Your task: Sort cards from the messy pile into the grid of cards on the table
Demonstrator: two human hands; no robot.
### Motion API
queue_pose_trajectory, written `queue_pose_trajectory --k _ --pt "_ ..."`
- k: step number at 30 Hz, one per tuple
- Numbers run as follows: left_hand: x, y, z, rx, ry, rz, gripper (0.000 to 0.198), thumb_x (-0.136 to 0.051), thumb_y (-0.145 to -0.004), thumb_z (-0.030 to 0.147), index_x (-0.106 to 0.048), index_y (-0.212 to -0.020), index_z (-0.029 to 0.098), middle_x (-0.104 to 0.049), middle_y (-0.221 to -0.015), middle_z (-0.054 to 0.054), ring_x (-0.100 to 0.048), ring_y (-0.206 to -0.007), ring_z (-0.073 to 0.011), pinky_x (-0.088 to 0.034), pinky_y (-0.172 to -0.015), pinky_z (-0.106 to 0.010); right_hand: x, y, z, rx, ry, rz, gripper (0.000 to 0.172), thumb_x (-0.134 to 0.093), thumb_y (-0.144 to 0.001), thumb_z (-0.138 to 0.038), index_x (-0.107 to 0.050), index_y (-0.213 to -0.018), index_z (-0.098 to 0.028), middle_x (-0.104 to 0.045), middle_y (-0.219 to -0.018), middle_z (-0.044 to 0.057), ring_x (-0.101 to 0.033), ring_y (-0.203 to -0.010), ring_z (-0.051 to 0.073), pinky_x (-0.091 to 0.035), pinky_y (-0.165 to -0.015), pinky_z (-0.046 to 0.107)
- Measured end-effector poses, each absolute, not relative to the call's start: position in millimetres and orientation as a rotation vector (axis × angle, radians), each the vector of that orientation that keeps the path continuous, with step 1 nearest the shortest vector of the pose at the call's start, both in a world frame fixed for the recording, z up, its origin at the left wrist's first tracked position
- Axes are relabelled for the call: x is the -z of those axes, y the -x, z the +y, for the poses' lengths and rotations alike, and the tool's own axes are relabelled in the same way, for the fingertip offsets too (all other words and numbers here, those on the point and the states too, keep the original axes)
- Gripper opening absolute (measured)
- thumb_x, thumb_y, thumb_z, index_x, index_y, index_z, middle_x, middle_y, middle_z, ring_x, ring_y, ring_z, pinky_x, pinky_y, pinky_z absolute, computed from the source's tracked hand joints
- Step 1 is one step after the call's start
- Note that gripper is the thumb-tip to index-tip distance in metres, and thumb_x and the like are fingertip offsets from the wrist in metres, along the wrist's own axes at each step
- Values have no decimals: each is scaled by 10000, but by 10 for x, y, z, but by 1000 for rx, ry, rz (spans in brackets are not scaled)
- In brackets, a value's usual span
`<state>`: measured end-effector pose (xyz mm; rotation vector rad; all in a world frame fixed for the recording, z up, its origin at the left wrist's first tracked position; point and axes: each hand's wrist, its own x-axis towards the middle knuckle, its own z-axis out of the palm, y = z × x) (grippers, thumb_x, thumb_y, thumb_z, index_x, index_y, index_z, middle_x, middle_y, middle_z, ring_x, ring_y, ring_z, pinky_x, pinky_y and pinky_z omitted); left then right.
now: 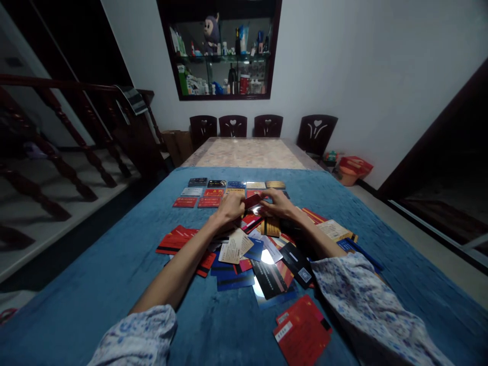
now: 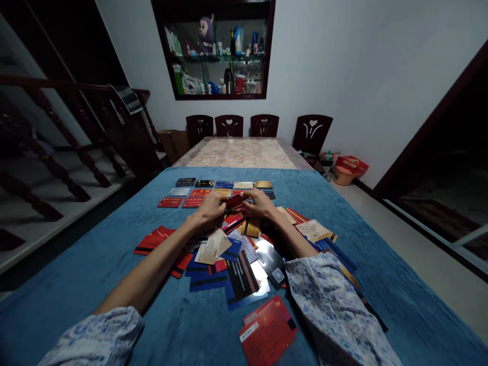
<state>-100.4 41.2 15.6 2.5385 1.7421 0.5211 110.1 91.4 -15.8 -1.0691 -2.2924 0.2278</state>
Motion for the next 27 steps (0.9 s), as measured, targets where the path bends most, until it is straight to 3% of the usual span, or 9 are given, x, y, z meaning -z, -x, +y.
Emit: queue_pose_trajectory --k 10,18,27 --pt "-125 1026 359 -818 -2493 1681 300 -516 -825 126 -767 -974 197 -758 -1006 -74 -613 -1005 -238 -456 -930 -358 45 -910 817 -175 1099 -2413 148 -551 -823 -187 -639 -943 -178 -712 -898 73 -626 -786 185 -399 -683 248" --pt "-169 1029 258 -879 -2524 1664 245 -541 -882 159 -768 -964 195 -722 -1035 -88 -547 -1013 -257 -432 -913 -406 -204 -751 717 63 1047 -2522 126 -603 -795 -154 -661 -901 -188 -711 -898 84 -608 -931 239 -384 -771 296" --pt "-87 1196 230 -1049 -2393 1664 280 -557 -857 118 -762 -1026 206 -755 -1026 -60 -563 -996 -246 -449 -922 -388 -147 -652 690 -71 992 -2401 140 -587 -842 -189 -683 -944 -192 -727 -941 78 -600 -918 220 -421 -784 292"
